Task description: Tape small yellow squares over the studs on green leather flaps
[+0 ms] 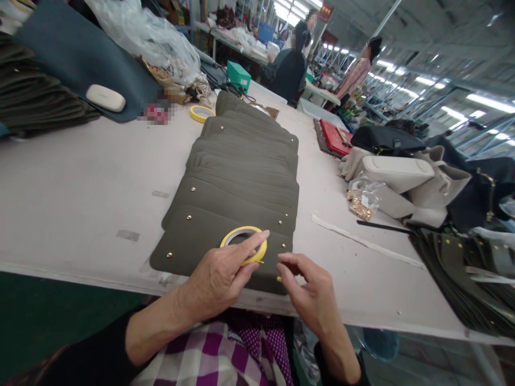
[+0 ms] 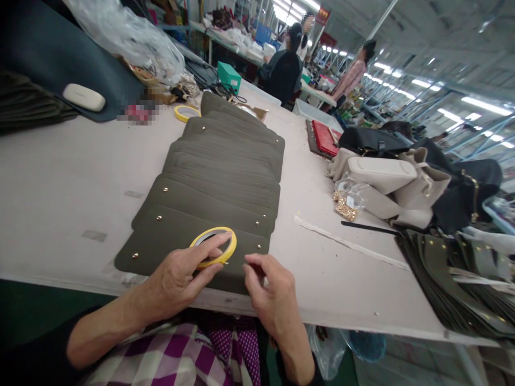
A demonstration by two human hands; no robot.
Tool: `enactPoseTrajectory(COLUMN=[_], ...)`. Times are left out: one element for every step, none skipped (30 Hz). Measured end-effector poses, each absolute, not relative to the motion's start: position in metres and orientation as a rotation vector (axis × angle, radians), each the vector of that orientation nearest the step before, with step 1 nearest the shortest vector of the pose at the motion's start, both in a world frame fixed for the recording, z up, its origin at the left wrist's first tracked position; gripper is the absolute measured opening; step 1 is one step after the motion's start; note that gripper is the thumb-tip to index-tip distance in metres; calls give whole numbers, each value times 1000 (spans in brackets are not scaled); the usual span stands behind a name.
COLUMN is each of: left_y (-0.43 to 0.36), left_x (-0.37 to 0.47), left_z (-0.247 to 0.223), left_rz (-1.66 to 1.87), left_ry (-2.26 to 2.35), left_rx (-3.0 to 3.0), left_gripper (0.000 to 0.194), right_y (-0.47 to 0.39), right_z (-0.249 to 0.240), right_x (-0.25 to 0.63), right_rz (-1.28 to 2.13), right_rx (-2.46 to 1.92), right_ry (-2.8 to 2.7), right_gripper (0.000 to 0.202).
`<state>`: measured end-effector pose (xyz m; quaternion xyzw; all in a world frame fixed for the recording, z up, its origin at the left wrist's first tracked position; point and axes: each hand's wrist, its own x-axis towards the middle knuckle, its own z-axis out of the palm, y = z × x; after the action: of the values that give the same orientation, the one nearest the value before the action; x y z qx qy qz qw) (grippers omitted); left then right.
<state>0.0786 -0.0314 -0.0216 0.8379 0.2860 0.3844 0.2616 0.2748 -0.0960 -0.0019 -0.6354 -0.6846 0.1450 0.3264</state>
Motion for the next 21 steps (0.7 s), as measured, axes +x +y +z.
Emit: enactPoseTrajectory(left_y=[-33,-34,-35,-36,-37,-38,-38,-39,-39,-40,-40,-41,-41,-41,-41,-41,-40,-40,-39,-38,-37], left_x=[79,79,80,80,80,80,81,81,81,81,81,82,82,82,83,83,84,84,85,86,88], left_z=[-21,-21,-21,-22,-23,-24,-25,-26,-27,-28,-28,-28,-27,-26,-25,-23,-22,-21,-21,-21,-21], left_rz=[1049,1056,1063,1067,1068,1065,1057,1042,1031,1019,1011,1006,1001,993,978,957,932,900,871,849,836], left_ry=[788,797,804,813,826,839,848,855,862,867,865,852,832,810,791,777,770,773,777,779,779], left_rx=[2278,2296,2322,2352,2385,2425,2471,2515,2551,2577,2594,2601,2597,2585,2568,2551,2537,2532,2539,2558,2588], left_gripper=[50,49,46,44,42,40,38,37,36,34,33,30,28,25,22,20,18,18,18,19,20], right_y=[-96,-96,-95,-93,-92,-91,-89,-89,-88,-88,-88,-88,-89,-89,-90,-92,-93,-94,-95,-96,-97], right_z=[-3,-4,-5,-6,-7,-8,-9,-10,-11,-12,-13,-14,-15,-16,-18,-19,-21,-22,-23,-24,-25], right_x=[270,266,262,259,257,255,254,253,253,253,253,253,253,254,254,254,254,254,253,252,251], right_rz=[346,316,283,246,211,180,154,135,119,107,95,81,66,47,26,6,-12,-27,-34,-28,2], right_rx=[-1579,-1502,-1435,-1380,-1339,-1310,-1291,-1279,-1274,-1274,-1278,-1284,-1293,-1302,-1310,-1319,-1326,-1335,-1348,-1370,-1405], right_ry=[-1780,-1804,-1848,-1895,-1938,-1970,-1994,-2015,-2034,-2053,-2063,-2061,-2049,-2029,-2004,-1979,-1957,-1936,-1911,-1874,-1825], right_gripper=[17,18,20,22,23,24,24,23,23,22,21,20,20,19,19,18,19,19,19,19,18])
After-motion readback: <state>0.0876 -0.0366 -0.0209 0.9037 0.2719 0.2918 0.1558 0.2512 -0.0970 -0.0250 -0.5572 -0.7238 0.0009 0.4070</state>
